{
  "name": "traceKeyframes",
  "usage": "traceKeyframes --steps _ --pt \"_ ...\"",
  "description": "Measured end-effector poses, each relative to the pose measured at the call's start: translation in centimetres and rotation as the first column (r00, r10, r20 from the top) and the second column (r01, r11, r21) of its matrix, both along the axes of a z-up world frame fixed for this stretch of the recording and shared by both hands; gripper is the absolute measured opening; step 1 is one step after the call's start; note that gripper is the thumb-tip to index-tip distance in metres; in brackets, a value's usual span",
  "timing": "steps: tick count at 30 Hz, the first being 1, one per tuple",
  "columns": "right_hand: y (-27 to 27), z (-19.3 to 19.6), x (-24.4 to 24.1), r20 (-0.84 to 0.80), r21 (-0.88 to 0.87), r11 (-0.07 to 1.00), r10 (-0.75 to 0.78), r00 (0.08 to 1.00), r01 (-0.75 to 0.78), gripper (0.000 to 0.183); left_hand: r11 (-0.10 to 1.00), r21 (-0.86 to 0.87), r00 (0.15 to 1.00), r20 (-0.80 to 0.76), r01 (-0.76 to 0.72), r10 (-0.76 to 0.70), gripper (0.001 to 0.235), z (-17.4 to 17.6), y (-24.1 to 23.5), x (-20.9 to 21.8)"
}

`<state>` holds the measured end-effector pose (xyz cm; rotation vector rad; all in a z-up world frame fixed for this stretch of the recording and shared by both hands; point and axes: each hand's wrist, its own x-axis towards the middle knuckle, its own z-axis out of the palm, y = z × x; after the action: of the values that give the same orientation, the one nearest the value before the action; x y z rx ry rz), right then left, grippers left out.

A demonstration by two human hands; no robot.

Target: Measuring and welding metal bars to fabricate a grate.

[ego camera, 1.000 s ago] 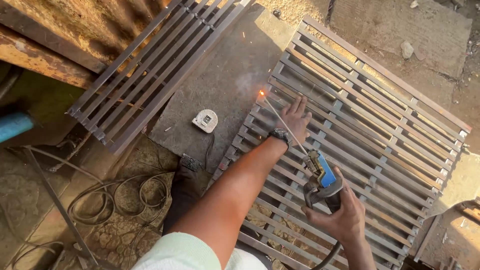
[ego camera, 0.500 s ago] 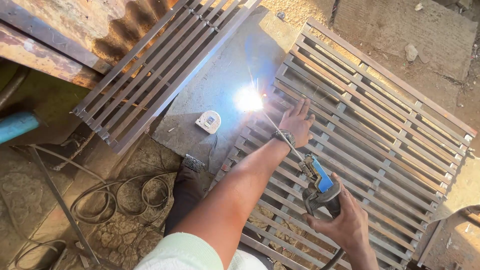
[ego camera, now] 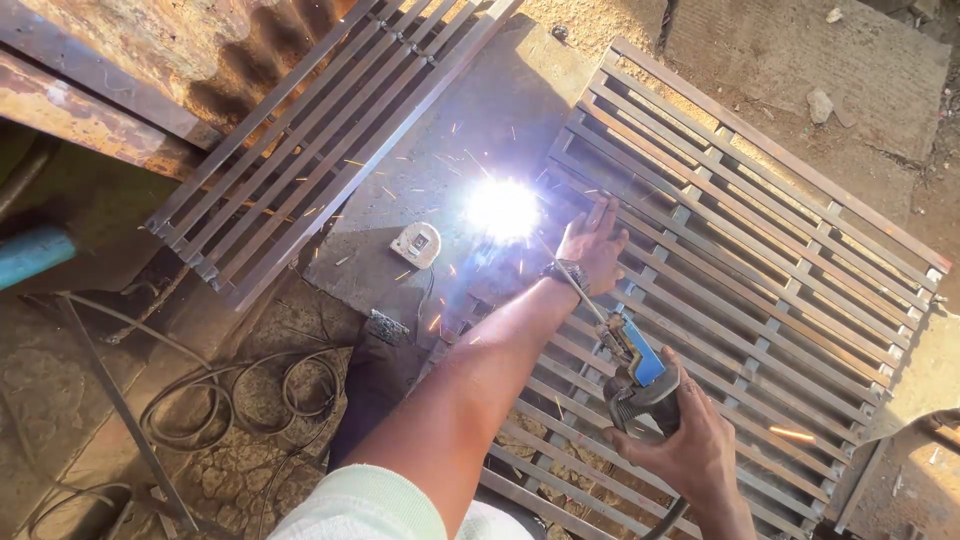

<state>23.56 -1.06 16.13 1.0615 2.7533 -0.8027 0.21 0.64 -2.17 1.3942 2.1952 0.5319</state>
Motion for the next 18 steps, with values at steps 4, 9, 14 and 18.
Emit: traceKeyframes --steps 4,9,14,18 --pt "-0.1 0.4 -0.2 0.13 -0.028 0.998 -0.05 0.99 0.054 0.132 1.0 0.005 0.999 -0.037 -0.012 0.012 0.071 -0.7 0.3 0.2" --pt "-0.3 0.5 -0.2 -0.024 -0.005 1.0 -0.005 1.0 0.005 0.125 0.999 -0.029 0.999 -0.033 0.027 -0.028 0.071 0.9 -0.1 -0.2" --pt "-0.2 0.3 -0.1 0.001 0.005 1.0 -0.01 1.0 0.01 0.127 0.997 -0.074 0.999 -0.043 0.029 -0.032 0.072 1.1 0.1 -0.2" --pt "0.1 -0.6 0.4 0.002 0.034 0.999 0.018 1.0 -0.018 0.129 0.997 -0.07 0.999 -0.028 0.02 -0.022 0.068 1.1 0.0 -0.2"
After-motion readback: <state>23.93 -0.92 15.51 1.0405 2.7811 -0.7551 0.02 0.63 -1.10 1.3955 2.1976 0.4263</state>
